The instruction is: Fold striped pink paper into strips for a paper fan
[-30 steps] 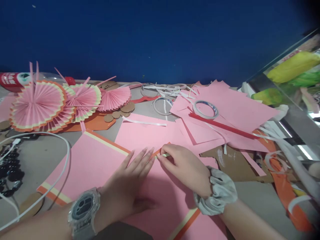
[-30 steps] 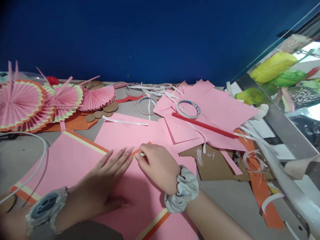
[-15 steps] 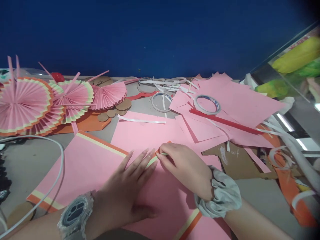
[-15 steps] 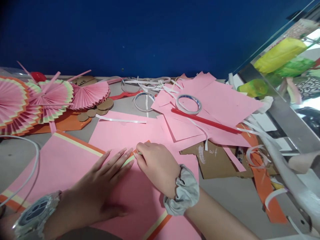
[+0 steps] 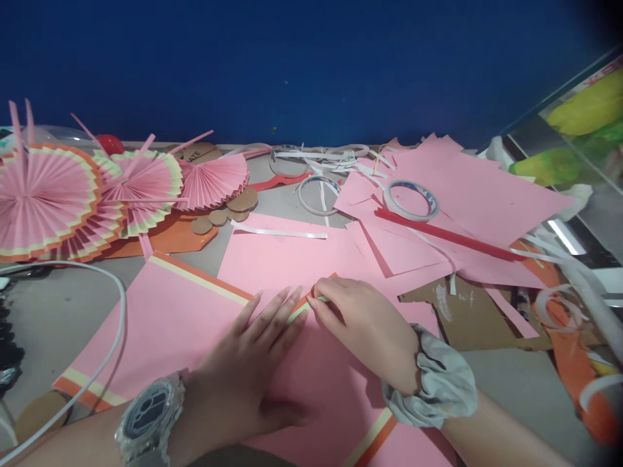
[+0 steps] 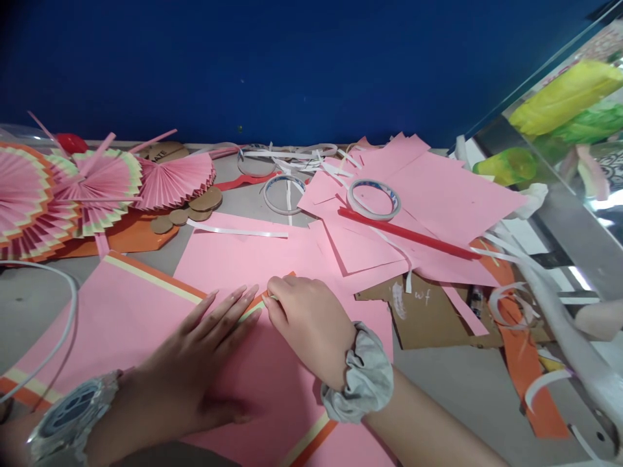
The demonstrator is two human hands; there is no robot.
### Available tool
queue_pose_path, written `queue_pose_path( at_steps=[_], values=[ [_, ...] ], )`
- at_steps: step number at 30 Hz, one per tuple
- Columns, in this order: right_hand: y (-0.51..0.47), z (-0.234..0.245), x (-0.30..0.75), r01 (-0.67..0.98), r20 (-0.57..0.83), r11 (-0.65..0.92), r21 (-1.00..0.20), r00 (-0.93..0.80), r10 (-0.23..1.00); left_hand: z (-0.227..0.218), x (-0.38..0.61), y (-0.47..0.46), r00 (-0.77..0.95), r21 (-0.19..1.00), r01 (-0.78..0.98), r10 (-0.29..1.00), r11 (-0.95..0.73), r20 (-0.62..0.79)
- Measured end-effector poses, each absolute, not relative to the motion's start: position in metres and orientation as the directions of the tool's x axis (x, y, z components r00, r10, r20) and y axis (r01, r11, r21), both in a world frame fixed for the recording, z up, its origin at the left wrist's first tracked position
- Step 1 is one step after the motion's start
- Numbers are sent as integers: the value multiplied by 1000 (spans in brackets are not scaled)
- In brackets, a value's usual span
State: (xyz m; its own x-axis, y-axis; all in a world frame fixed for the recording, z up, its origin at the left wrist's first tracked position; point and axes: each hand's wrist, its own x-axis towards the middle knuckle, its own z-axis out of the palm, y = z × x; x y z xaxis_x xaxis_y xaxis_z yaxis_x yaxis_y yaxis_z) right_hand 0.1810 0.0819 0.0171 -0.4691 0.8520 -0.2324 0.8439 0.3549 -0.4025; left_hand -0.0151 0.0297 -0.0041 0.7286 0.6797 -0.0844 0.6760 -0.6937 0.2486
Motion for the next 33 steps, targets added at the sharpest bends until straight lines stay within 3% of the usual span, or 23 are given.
queue_pose_path(
  at_steps=[33],
  values=[
    [78,11,181,834,-172,417,-362,-500,849,-2,-14,40,736,254,672,666,-696,-121]
  ],
)
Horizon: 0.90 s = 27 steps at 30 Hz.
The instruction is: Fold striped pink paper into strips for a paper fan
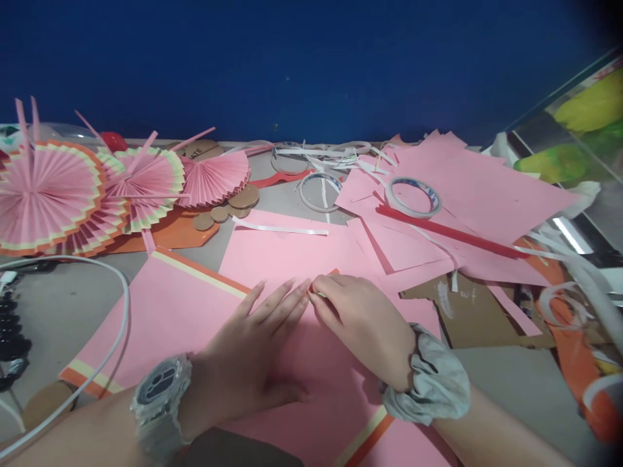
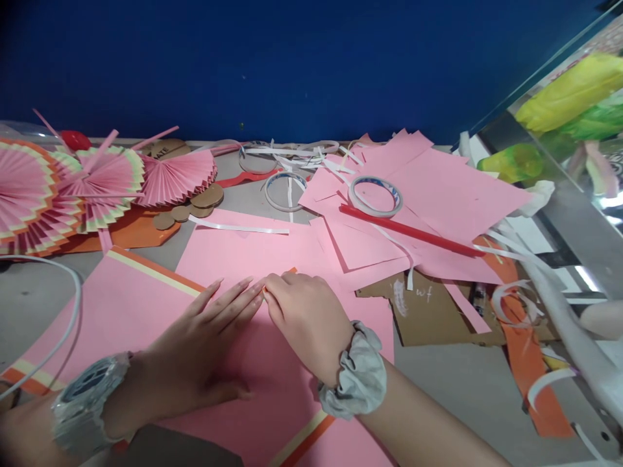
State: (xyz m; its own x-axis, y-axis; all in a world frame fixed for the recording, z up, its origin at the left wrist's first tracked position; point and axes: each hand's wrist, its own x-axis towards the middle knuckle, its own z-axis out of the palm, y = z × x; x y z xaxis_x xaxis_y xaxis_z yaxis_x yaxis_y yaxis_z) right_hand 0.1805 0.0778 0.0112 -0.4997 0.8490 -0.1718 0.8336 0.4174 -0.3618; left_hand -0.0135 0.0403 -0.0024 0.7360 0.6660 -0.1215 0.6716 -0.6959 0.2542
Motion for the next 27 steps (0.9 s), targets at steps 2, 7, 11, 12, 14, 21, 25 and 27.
queue_pose_path(
  at_steps=[2,7,11,12,14,21,25,27],
  values=[
    [78,10,180,838,-167,414,-355,-493,854,-4,-13,41,733,256,676,667,-691,-134],
    [77,10,180,844,-162,413,-343,-487,859,-2,-14,41,745,273,662,652,-698,-139],
    [78,10,179,848,-155,413,-332,-481,863,-1,-15,39,740,293,666,656,-686,-146],
    [78,10,179,848,-155,415,-331,-482,862,-1,-15,38,736,298,670,661,-680,-146],
    [78,10,178,849,-157,418,-325,-484,861,-2,-14,38,732,308,672,667,-674,-140],
    [77,10,178,849,-154,429,-308,-490,858,-3,-14,38,729,301,676,671,-673,-136],
    [78,12,178,850,-158,437,-296,-494,855,-2,-14,37,727,269,680,676,-682,-124],
    [78,12,178,851,-158,436,-293,-493,856,-2,-13,37,723,257,684,682,-683,-112]
  ],
)
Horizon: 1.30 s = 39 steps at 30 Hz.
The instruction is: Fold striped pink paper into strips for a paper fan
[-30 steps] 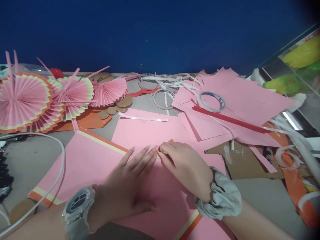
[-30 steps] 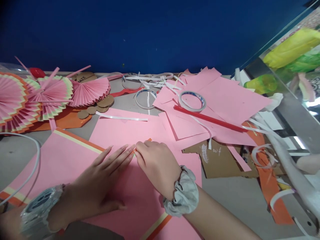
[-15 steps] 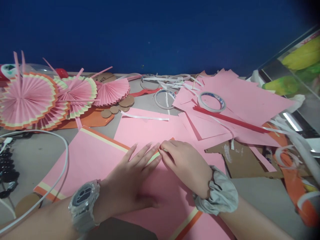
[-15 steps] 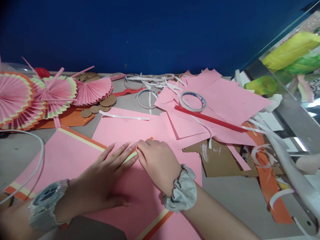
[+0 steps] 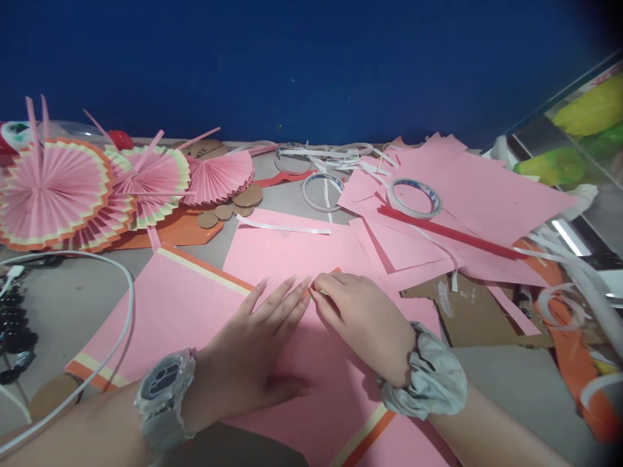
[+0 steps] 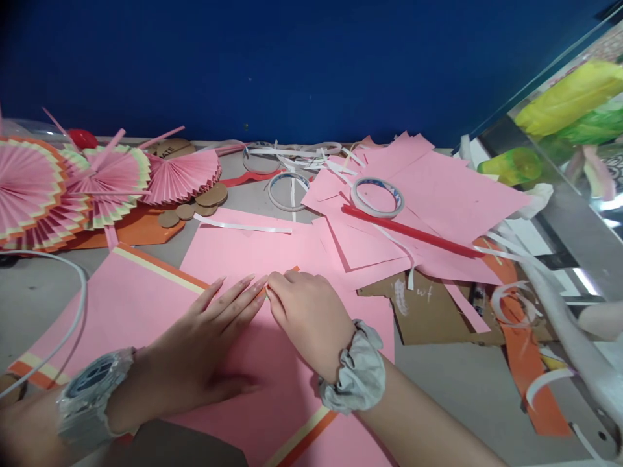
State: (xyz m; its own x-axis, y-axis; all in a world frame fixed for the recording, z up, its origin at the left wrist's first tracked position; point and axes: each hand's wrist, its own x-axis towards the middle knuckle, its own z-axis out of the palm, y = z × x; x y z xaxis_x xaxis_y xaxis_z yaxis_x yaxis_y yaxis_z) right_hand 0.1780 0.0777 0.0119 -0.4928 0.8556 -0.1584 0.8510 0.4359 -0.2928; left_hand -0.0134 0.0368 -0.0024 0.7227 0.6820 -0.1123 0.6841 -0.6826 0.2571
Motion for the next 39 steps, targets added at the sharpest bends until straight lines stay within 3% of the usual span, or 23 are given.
queue_pose_path(
  at_steps=[11,19,32,39],
  values=[
    [78,15,178,862,-158,422,-281,-475,866,-2,-12,37,719,224,691,685,-687,-116],
    [74,17,173,879,-117,472,-64,-477,871,-2,-12,37,726,214,684,680,-698,-102],
    [82,31,167,826,-169,546,137,-524,835,-1,-12,37,717,209,693,690,-690,-102],
    [90,32,174,823,-137,568,22,-560,817,-1,-13,35,707,207,700,704,-684,-65]
  ],
)
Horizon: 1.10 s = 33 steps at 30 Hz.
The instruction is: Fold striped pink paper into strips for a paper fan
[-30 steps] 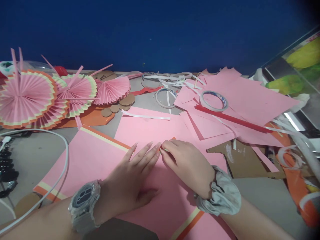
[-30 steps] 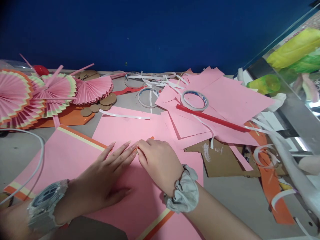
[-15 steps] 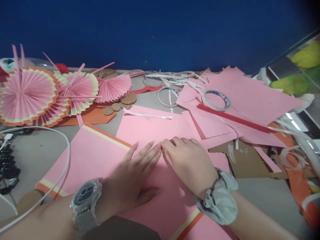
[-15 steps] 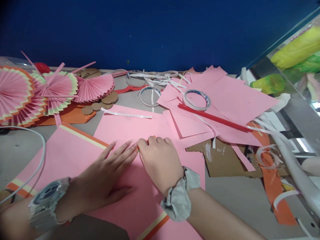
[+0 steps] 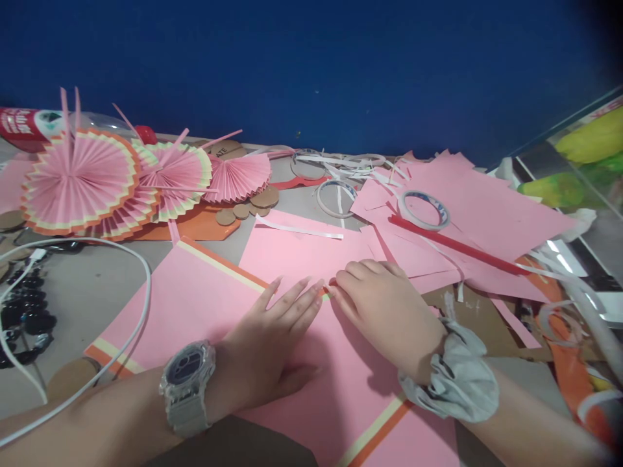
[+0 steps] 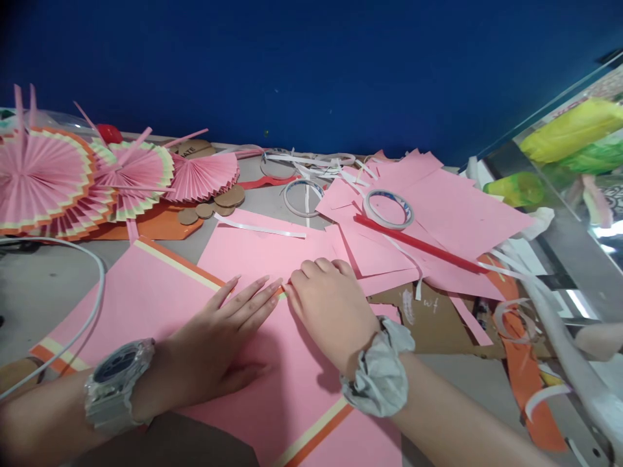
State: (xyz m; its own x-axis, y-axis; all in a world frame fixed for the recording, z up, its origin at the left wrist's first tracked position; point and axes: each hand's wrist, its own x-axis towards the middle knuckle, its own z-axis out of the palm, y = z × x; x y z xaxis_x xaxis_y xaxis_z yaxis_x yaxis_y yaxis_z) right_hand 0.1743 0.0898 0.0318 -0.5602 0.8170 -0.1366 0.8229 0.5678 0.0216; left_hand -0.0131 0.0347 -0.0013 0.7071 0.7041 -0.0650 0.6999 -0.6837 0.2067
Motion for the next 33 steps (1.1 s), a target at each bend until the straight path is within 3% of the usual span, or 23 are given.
queue_pose_path(
  at_steps=[6,9,12,17,23,33],
  values=[
    [87,28,185,897,-129,378,-228,-413,902,-1,-14,35,711,203,695,701,-689,-56],
    [84,24,189,874,-127,301,-382,-372,919,1,-15,33,708,211,698,703,-684,-64],
    [82,20,191,847,-116,270,-458,-358,926,2,-17,31,705,214,701,707,-681,-58],
    [82,14,191,827,-115,265,-496,-365,924,1,-15,36,730,264,660,683,-704,-4],
    [85,12,192,827,-126,285,-485,-388,913,-1,-11,41,731,337,657,678,-674,-70],
    [83,6,190,859,-90,350,-374,-410,908,-3,-10,41,726,309,672,680,-673,-97]
  ],
)
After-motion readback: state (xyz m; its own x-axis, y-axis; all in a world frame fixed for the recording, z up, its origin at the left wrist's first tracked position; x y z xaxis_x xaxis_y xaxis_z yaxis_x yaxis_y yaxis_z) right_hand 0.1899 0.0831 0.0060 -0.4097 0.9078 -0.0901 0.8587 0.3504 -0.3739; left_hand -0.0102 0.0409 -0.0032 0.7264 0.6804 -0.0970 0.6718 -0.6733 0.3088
